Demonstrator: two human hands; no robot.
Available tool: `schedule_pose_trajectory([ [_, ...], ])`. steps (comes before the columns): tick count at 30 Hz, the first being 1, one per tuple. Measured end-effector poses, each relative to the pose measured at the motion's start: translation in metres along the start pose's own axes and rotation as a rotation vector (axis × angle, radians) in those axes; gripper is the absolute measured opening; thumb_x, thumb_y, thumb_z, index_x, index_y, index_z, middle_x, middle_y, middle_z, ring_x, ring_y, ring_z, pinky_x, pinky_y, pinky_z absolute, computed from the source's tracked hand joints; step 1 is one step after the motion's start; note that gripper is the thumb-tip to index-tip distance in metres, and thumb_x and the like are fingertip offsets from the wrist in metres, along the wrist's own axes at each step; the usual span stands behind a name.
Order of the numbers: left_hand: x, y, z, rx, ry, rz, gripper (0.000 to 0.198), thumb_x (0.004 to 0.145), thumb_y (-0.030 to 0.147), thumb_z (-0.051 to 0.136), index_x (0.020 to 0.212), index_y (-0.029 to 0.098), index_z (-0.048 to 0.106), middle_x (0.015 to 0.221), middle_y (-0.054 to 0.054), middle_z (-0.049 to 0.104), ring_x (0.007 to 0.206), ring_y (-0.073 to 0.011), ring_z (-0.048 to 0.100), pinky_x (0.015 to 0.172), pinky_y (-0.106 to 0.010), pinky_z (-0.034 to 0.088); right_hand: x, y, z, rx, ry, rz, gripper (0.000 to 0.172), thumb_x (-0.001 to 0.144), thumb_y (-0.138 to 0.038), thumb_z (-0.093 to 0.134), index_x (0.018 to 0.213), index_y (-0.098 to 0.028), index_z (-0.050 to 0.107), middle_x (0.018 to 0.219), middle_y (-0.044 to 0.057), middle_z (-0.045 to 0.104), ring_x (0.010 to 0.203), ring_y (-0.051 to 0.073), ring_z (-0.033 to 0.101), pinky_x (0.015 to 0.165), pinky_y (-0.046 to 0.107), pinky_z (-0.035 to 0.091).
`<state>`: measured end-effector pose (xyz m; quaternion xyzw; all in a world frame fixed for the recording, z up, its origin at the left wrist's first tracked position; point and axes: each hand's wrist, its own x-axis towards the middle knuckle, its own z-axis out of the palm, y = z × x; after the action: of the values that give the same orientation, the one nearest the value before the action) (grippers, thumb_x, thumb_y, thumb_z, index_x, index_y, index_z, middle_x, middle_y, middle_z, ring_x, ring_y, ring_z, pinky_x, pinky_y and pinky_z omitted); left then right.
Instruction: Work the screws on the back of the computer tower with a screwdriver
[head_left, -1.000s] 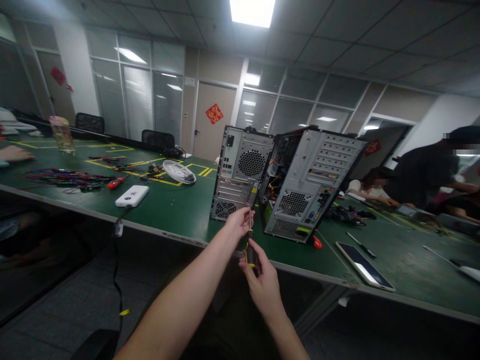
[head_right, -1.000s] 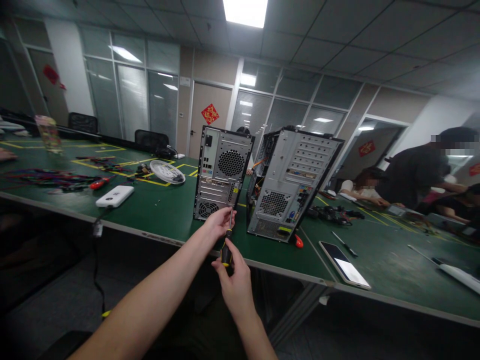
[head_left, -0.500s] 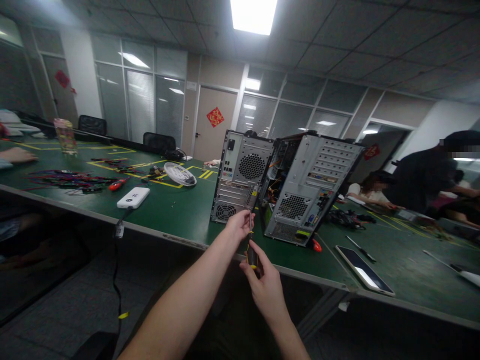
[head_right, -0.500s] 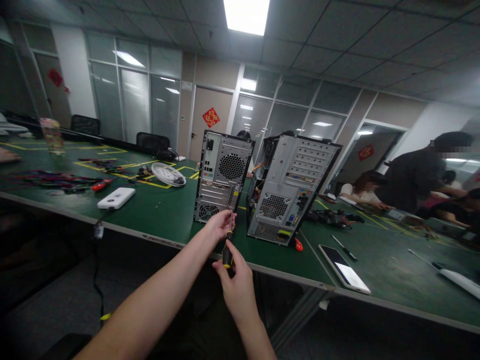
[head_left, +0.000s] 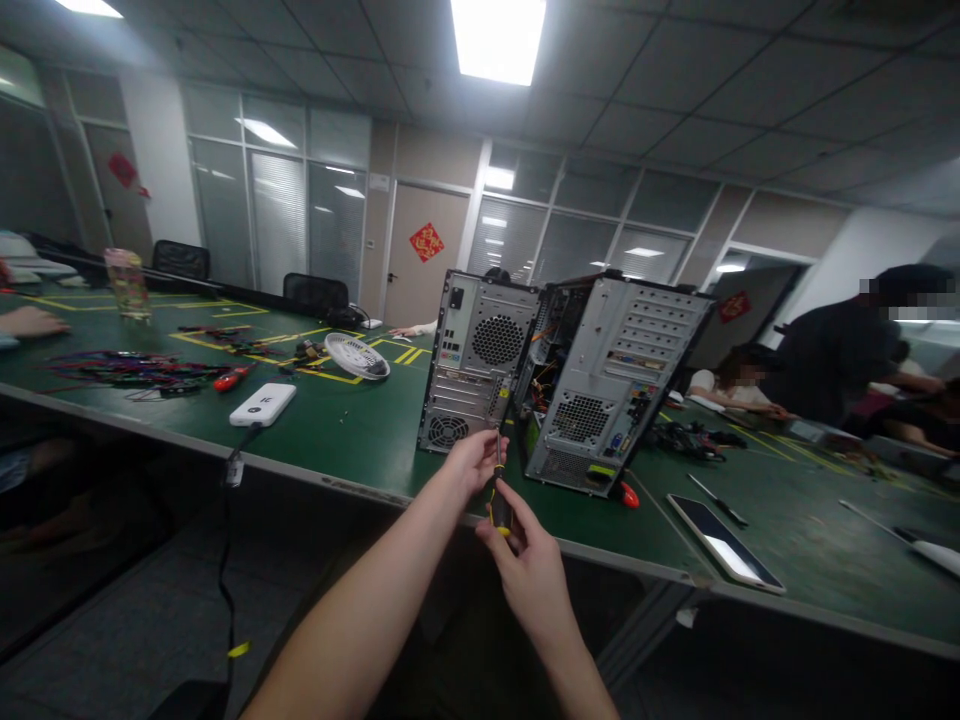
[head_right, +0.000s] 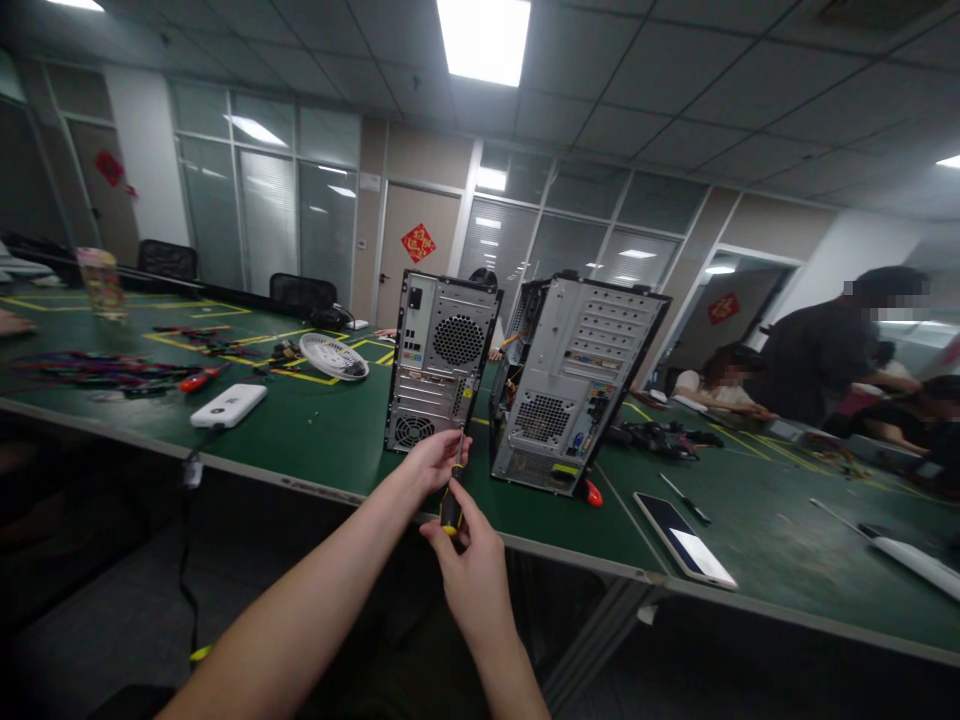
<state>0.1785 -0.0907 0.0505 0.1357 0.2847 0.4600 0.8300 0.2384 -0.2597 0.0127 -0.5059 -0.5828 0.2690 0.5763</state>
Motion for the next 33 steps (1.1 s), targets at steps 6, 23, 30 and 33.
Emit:
schedule_pose_trajectory([
  [6, -0.01, 0.0, -0.006, 0.019, -0.074, 0.023, 0.013, 0.096, 0.002, 0.063, 0.087, 0.009, 0.071, 0.07, -0.007, 0.071, 0.056, -0.01, 0.064, 0.058, -0.018, 0.055, 0.002, -0.003, -0.001, -0.029, -0.002, -0.034, 0.066, 0.091, -0.045, 0.079, 0.149, -0.017, 0.069, 0.145, 0.016, 0.074, 0.126, 0.032, 0.075, 0.106, 0.044, 0.063],
  [23, -0.018, -0.006, -0.023, 0.111, -0.263, 0.114, 0.018, 0.097, 0.0, 0.062, 0.089, 0.006, 0.078, 0.076, -0.008, 0.074, 0.064, -0.0088, 0.067, 0.066, -0.018, 0.056, 0.006, -0.019, -0.015, -0.279, -0.088, -0.107, 0.056, 0.097, -0.041, 0.073, 0.149, -0.022, 0.07, 0.144, 0.013, 0.074, 0.128, 0.032, 0.073, 0.109, 0.047, 0.06],
  [30, -0.017, -0.011, -0.024, 0.16, -0.244, 0.142, 0.013, 0.095, 0.003, 0.068, 0.09, 0.007, 0.079, 0.077, -0.007, 0.073, 0.063, -0.008, 0.066, 0.063, -0.016, 0.053, 0.003, -0.017, -0.019, -0.467, -0.122, -0.16, 0.053, 0.1, -0.038, 0.069, 0.152, -0.026, 0.068, 0.137, 0.013, 0.077, 0.124, 0.033, 0.074, 0.109, 0.05, 0.058],
  [33, -0.014, -0.014, -0.026, 0.175, -0.239, 0.156, 0.006, 0.092, 0.005, 0.075, 0.091, 0.008, 0.079, 0.078, -0.007, 0.074, 0.063, -0.0085, 0.065, 0.062, -0.017, 0.052, 0.002, -0.015, -0.021, -0.481, -0.14, -0.192, 0.05, 0.101, -0.036, 0.068, 0.151, -0.029, 0.067, 0.131, 0.011, 0.078, 0.117, 0.031, 0.075, 0.106, 0.047, 0.059],
])
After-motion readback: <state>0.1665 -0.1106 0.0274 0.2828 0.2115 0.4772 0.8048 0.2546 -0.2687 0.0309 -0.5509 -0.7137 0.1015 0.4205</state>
